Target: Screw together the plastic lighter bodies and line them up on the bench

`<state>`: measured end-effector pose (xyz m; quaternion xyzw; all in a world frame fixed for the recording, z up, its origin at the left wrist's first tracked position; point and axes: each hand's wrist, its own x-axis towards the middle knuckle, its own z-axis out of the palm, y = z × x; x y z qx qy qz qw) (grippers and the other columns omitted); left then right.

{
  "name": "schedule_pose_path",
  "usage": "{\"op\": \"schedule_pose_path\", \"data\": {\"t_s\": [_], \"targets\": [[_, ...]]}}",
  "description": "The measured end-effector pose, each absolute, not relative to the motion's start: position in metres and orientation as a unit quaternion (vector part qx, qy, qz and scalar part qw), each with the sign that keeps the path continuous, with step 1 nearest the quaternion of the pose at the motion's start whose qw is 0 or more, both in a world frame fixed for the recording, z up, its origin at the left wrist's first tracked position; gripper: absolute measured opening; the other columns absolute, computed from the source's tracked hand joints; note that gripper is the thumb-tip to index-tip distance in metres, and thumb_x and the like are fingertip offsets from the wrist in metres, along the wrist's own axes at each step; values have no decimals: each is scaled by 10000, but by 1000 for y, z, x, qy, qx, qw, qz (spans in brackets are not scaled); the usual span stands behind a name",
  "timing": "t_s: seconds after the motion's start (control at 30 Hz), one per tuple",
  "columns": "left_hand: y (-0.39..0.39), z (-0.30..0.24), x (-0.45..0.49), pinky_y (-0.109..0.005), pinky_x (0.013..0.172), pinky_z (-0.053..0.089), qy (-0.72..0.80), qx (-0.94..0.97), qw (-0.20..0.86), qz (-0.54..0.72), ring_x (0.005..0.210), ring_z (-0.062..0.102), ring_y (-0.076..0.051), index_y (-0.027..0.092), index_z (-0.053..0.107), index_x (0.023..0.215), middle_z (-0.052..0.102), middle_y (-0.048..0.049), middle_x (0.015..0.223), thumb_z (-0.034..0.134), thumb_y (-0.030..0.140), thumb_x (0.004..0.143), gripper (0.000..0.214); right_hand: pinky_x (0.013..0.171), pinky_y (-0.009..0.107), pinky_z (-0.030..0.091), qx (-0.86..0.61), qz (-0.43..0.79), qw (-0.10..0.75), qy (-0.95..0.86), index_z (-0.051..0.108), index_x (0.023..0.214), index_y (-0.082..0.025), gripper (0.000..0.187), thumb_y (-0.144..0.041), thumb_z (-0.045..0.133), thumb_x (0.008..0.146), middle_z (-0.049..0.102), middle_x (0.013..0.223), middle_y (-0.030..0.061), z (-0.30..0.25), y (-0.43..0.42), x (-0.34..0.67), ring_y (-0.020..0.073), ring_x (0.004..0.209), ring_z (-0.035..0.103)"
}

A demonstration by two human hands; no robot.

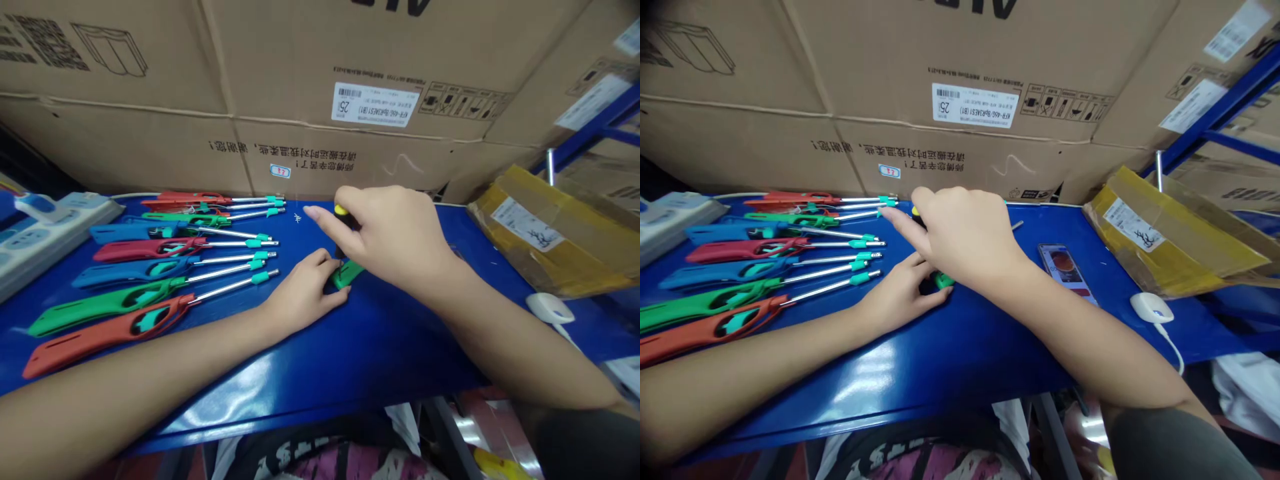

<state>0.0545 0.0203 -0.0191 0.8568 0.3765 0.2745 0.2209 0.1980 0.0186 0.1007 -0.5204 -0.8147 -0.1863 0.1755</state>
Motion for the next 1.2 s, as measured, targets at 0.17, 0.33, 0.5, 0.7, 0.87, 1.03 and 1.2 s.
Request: {"op": "schedule_pose_path", "data": {"t_s": [0.17, 0.33, 0.5, 0.7, 0.87, 1.03, 1.2], "targets": [[22, -21, 53, -430, 911, 552, 377, 857, 223, 270, 969, 643, -261, 168, 675, 1106, 626, -102, 1069, 639, 290, 916, 229, 560, 299, 197, -515, -123, 103, -842, 633, 829, -172, 429, -482, 403, 1016, 616, 662, 46, 115, 20, 199, 163, 582, 523], [23, -23, 53, -452, 955, 542, 384, 847, 250, 270, 1044, 641, -276, 180, 641, 1082, 629, -103, 1143, 664, 287, 893, 219, 573, 298, 226, -341, 1, 64, -938, 573, 826, -188, 182, -232, 423, 921, 606, 731, 15, 125, 23, 220, 133, 601, 460], [24, -22, 52, -466, 985, 526, 381, 848, 254, 266, 1086, 629, -282, 184, 625, 1214, 612, -113, 1209, 657, 301, 908, 329, 567, 287, 238, -402, -26, 105, -909, 588, 884, -202, 317, -428, 397, 1000, 544, 638, -14, 120, 32, 225, 134, 557, 453], [24, -20, 54, -430, 979, 529, 378, 847, 258, 272, 1086, 621, -267, 185, 553, 1371, 583, -119, 1255, 676, 402, 916, 519, 633, 281, 367, -373, 62, 113, -919, 535, 1149, -207, 214, -319, 430, 1001, 663, 895, 22, 121, 39, 236, 154, 703, 561], [25, -21, 53, -413, 978, 530, 370, 854, 248, 270, 1058, 624, -243, 194, 616, 1298, 592, -95, 1223, 649, 306, 927, 389, 614, 293, 366, -396, 43, 101, -911, 593, 973, -210, 267, -440, 462, 1005, 590, 712, 2, 122, 41, 241, 163, 632, 542], [24, -24, 51, -392, 1007, 523, 363, 854, 242, 283, 1063, 631, -230, 190, 673, 1223, 603, -87, 1201, 652, 291, 925, 316, 756, 308, 435, -311, 86, 100, -941, 558, 1125, -196, 181, -245, 493, 963, 646, 1029, 57, 122, 42, 245, 184, 860, 588], [23, -24, 52, -399, 1028, 517, 367, 852, 244, 284, 1076, 629, -236, 172, 676, 1245, 588, -103, 1229, 651, 305, 925, 347, 682, 316, 410, -309, 32, 139, -940, 634, 993, -176, 206, -328, 495, 989, 657, 841, 35, 118, 49, 240, 170, 724, 573]]}}
